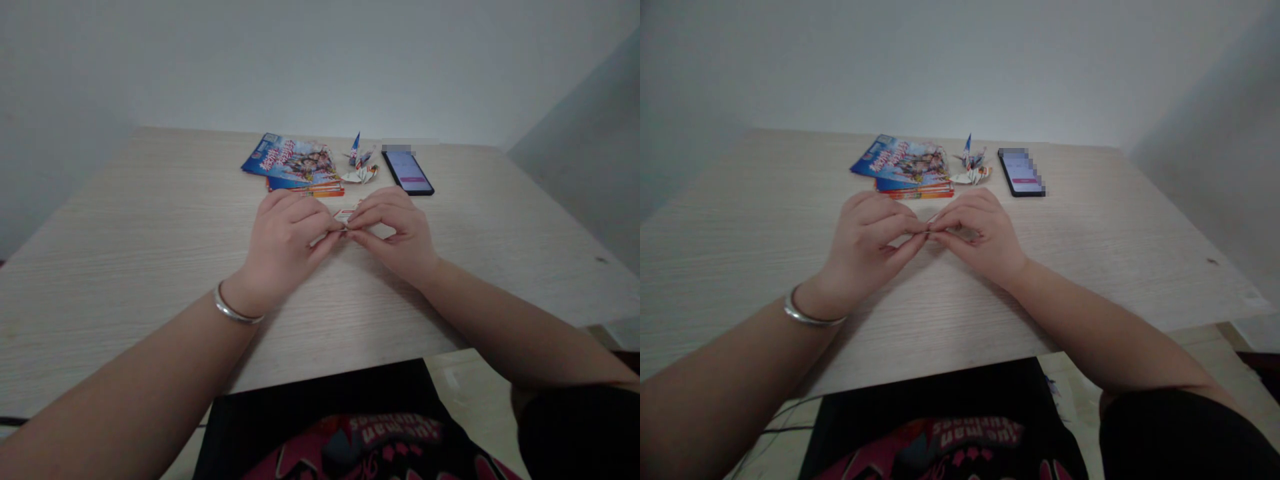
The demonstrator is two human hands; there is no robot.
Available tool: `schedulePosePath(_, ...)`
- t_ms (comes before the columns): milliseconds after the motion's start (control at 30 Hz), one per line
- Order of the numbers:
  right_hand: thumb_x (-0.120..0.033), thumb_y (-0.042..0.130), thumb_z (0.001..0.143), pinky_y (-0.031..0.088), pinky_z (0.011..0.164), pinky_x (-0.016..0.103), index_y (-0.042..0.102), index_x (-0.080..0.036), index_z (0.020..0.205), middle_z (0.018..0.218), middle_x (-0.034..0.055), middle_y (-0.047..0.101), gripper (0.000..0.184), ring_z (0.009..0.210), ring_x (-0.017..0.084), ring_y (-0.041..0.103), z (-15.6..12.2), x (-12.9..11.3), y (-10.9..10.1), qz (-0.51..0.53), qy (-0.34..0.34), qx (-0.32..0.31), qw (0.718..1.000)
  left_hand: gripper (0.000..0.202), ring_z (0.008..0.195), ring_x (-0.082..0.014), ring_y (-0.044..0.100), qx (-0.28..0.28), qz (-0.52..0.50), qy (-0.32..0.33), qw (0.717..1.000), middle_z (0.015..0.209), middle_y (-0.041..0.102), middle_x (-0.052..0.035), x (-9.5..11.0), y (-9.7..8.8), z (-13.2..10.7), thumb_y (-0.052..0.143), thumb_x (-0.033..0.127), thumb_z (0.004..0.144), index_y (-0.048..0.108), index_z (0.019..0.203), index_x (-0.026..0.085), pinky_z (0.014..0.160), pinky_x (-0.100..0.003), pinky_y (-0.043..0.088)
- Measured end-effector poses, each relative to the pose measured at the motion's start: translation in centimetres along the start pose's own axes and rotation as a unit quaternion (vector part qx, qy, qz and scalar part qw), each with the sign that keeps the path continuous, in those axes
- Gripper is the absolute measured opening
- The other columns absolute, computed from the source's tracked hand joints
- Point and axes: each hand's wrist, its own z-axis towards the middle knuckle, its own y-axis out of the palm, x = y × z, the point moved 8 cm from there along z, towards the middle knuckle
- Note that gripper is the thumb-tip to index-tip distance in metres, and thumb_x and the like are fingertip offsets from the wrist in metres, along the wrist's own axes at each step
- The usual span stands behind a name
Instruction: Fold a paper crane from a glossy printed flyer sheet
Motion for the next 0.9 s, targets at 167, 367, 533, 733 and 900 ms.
schedulePosePath(167,-0.032,0.073,0.092,0.052,0.090,0.041,0.072,-0.027,0.086,0.086,-0.0005,0.079,0.008,0.087,0.020,0.072,-0.07,0.47,0.02,-0.010,0.024,-0.009,1.000,0.025,0.077,-0.0194,0.066,0.029,-0.015,0.013,0.999,0.077,0.073,-0.0017,0.04,-0.39,-0.07,0.060,0.029,0.100,0.070,0.079,0.022,0.077,-0.040,0.043)
schedulePosePath(367,-0.031,0.071,0.093,0.052,0.090,0.041,0.073,-0.028,0.086,0.089,-0.0007,0.078,0.007,0.089,0.020,0.071,0.04,0.05,0.11,-0.021,0.002,-0.022,1.000,0.021,0.081,-0.0199,0.067,0.007,0.025,0.019,0.999,0.083,0.075,-0.0009,0.30,-0.26,0.06,0.059,0.032,0.100,0.069,0.082,0.024,0.082,-0.040,0.044)
schedulePosePath(533,-0.028,0.074,0.090,0.051,0.087,0.040,0.074,-0.029,0.089,0.094,-0.0002,0.076,0.001,0.091,0.020,0.068,-0.31,0.51,-0.23,-0.051,0.013,-0.003,0.999,0.020,0.082,-0.0201,0.068,0.006,0.012,0.012,1.000,0.083,0.075,-0.0004,-0.07,-0.09,0.02,0.059,0.031,0.099,0.067,0.082,0.025,0.081,-0.040,0.043)
schedulePosePath(733,-0.022,0.072,0.087,0.051,0.086,0.040,0.072,-0.028,0.086,0.091,-0.0013,0.075,0.007,0.090,0.020,0.068,-0.16,0.36,-0.03,-0.062,0.001,-0.016,0.998,0.018,0.084,-0.0202,0.067,0.011,0.036,0.018,0.999,0.085,0.074,-0.0002,-0.13,0.00,-0.09,0.061,0.032,0.098,0.065,0.083,0.025,0.085,-0.040,0.043)
schedulePosePath(900,-0.023,0.072,0.088,0.050,0.086,0.039,0.073,-0.028,0.088,0.093,0.0001,0.075,0.004,0.090,0.020,0.068,-0.28,0.47,-0.20,-0.072,0.002,-0.007,0.997,0.023,0.086,-0.0209,0.067,-0.002,0.030,0.016,0.999,0.084,0.074,-0.0009,-0.14,0.01,0.05,0.058,0.033,0.101,0.064,0.080,0.025,0.085,-0.041,0.042)
